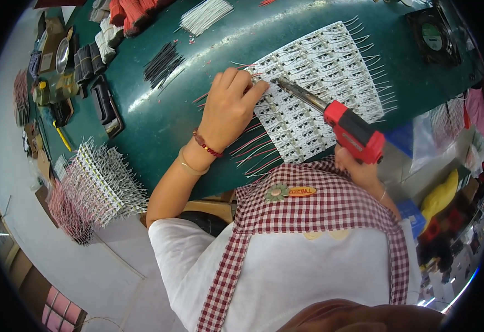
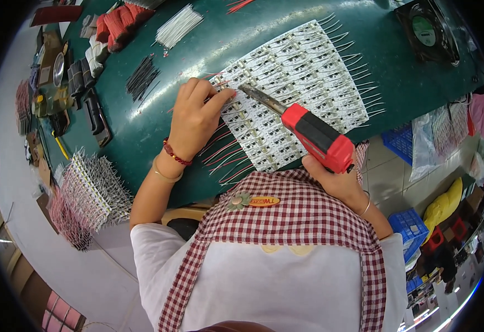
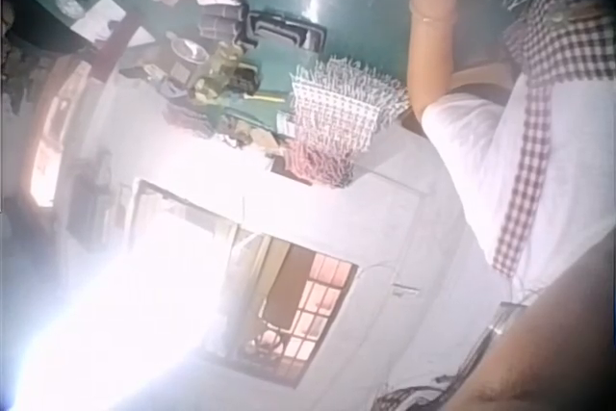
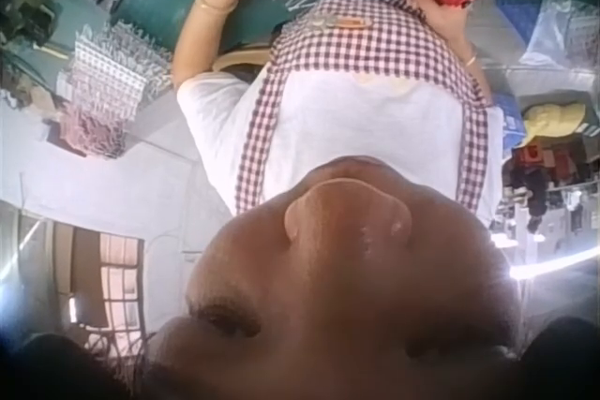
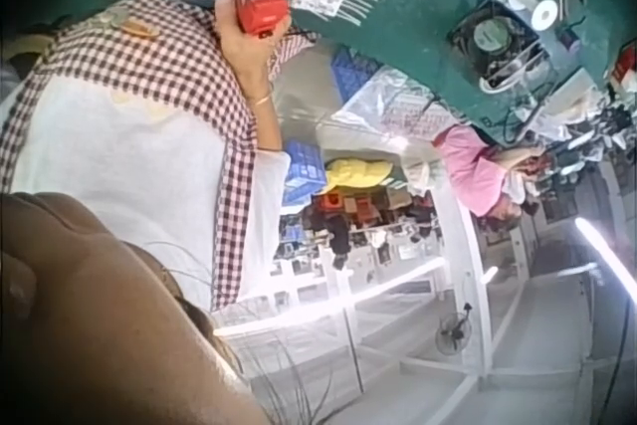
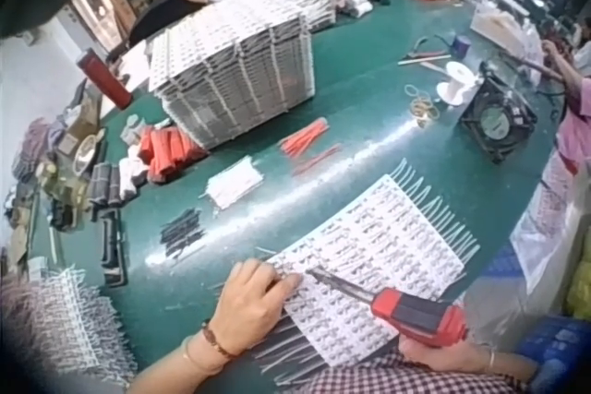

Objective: The person places an LED circuit board on the workbench and solders wires onto the connections on the board using a soldering iron.

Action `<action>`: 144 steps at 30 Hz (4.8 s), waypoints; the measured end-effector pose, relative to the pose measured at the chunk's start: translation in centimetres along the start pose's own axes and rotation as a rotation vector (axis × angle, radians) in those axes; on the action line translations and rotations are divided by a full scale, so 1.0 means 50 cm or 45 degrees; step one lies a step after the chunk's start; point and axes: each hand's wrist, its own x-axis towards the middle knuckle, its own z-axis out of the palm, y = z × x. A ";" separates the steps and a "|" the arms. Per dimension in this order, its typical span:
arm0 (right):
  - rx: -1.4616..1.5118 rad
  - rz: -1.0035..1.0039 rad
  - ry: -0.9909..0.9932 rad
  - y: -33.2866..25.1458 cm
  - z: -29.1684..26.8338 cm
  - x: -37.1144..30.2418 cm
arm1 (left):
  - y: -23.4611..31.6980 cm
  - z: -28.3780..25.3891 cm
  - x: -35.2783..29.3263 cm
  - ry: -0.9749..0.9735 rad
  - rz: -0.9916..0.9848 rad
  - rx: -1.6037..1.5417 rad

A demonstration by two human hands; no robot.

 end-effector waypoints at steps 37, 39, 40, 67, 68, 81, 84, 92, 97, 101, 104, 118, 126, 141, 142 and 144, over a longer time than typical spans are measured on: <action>-0.015 -0.020 -0.045 0.021 -0.024 -0.018 | 0.030 0.018 -0.022 0.004 -0.026 -0.029; -0.072 -0.060 -0.048 0.018 -0.022 -0.015 | 0.030 0.016 -0.021 0.008 -0.037 -0.050; -0.126 -0.097 -0.049 0.018 -0.022 -0.013 | 0.030 0.016 -0.020 0.008 -0.035 -0.060; 0.045 -0.097 -0.117 0.031 -0.029 -0.025 | 0.016 0.001 -0.011 -0.089 -0.029 -0.033; 0.046 -0.097 -0.117 0.031 -0.030 -0.026 | 0.017 -0.001 -0.011 -0.087 -0.019 -0.004; -0.006 -0.039 -0.210 0.036 -0.060 -0.046 | 0.061 0.022 -0.037 0.028 -0.050 -0.078; -0.005 -0.021 -0.269 0.037 -0.064 -0.046 | 0.067 0.016 -0.036 -0.012 0.011 0.101; -0.107 -0.117 -0.140 0.047 -0.050 -0.035 | 0.060 0.027 -0.036 0.074 -0.042 -0.028; -0.215 -0.113 -0.099 0.052 -0.048 -0.029 | 0.061 0.025 -0.032 0.049 -0.043 -0.013; -0.285 -0.196 -0.128 0.035 -0.042 -0.022 | 0.069 0.023 -0.031 0.009 -0.059 0.030; -0.250 -0.280 -0.118 0.031 -0.040 -0.023 | 0.071 0.022 -0.030 0.004 -0.043 0.060; -0.266 -0.164 -0.199 0.053 -0.078 -0.050 | 0.086 0.010 -0.034 0.045 0.028 0.057; -0.315 -0.288 -0.190 0.033 -0.069 -0.041 | 0.094 0.024 -0.048 0.002 -0.034 0.015; -0.359 -0.345 -0.156 0.056 -0.079 -0.047 | 0.099 0.011 -0.032 -0.079 -0.019 0.121; -0.396 -0.336 -0.156 0.057 -0.081 -0.049 | 0.098 0.010 -0.032 -0.079 -0.019 0.116; -0.423 -0.350 -0.170 0.057 -0.083 -0.048 | 0.097 0.008 -0.033 -0.079 -0.019 0.110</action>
